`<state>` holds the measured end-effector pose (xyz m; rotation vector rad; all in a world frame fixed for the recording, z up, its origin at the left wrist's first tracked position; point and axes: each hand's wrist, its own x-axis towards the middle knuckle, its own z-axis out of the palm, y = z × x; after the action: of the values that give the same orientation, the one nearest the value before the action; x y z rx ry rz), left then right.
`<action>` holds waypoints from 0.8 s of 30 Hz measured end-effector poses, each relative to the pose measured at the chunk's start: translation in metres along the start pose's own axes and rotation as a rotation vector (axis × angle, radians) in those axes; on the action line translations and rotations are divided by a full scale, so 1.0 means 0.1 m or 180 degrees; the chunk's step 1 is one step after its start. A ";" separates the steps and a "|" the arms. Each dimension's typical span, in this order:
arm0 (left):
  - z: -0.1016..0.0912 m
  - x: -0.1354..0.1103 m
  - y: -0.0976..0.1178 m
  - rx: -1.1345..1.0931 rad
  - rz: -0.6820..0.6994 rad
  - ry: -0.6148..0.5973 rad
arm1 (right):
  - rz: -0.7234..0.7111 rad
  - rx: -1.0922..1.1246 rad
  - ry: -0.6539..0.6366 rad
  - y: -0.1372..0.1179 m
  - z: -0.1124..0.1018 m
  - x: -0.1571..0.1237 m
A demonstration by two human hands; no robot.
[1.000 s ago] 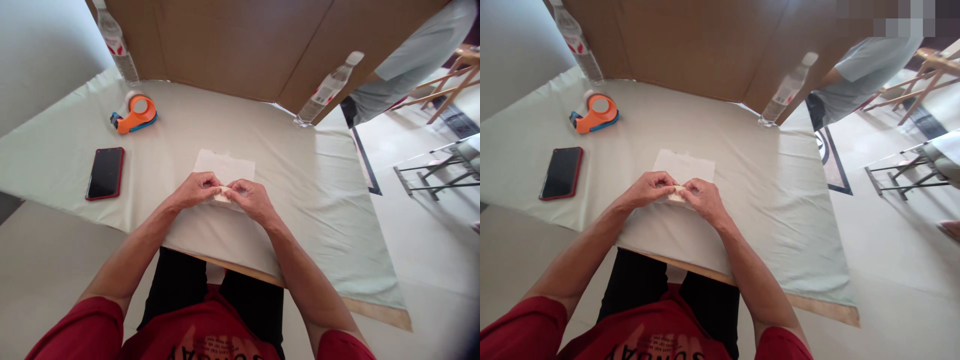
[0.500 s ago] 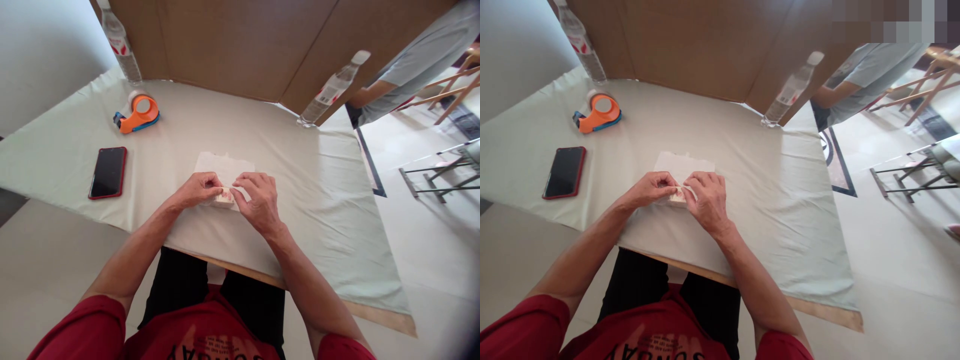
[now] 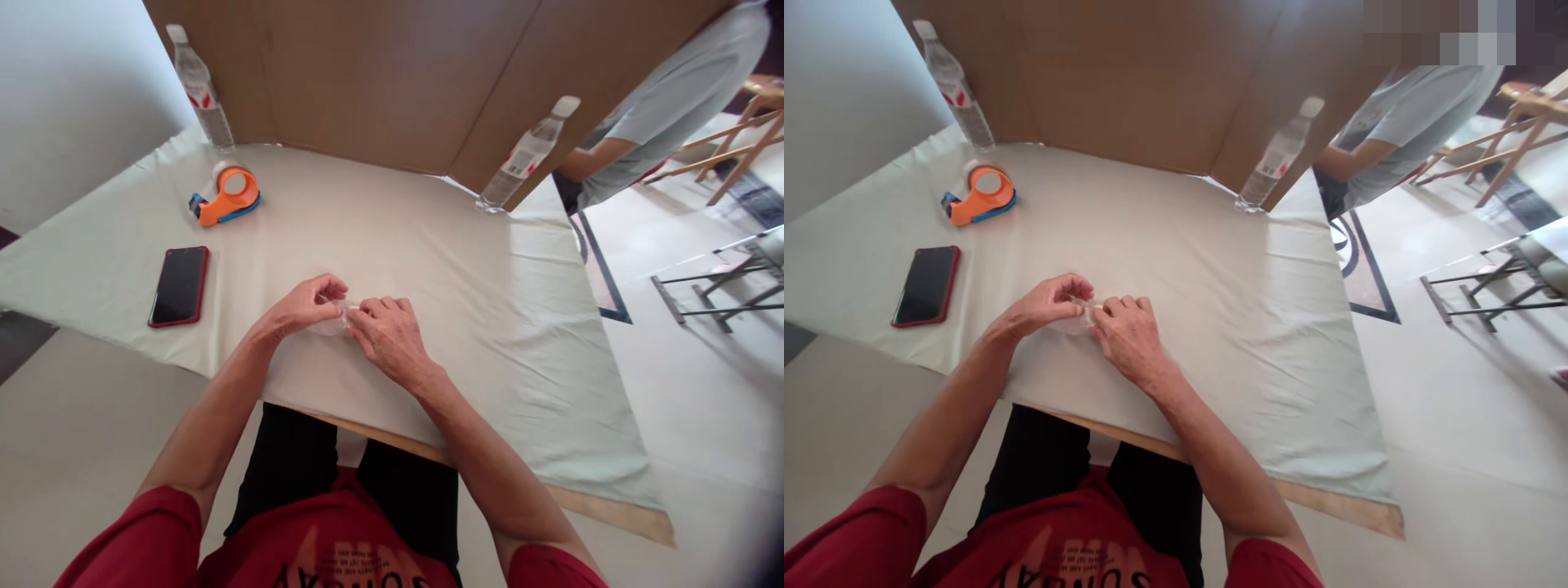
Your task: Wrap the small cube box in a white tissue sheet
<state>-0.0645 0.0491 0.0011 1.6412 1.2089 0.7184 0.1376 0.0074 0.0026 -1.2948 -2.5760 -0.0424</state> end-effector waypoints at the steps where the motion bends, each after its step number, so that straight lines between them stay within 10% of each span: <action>1: 0.00 -0.02 0.00 0.0176 -0.0039 0.0068 | -0.0002 -0.0051 -0.0012 -0.01 -0.01 0.00; 15: -0.06 -0.14 -0.06 0.1591 -0.0730 0.0737 | -0.0072 -0.0259 -0.0094 -0.03 0.00 0.02; 24: -0.13 -0.15 -0.08 0.0648 -0.1441 0.0521 | -0.0139 -0.0258 -0.0095 -0.03 0.02 0.03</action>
<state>-0.0835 0.0401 -0.0006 1.4092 1.7458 0.4589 0.1330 0.0086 0.0016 -1.2760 -2.6533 -0.1380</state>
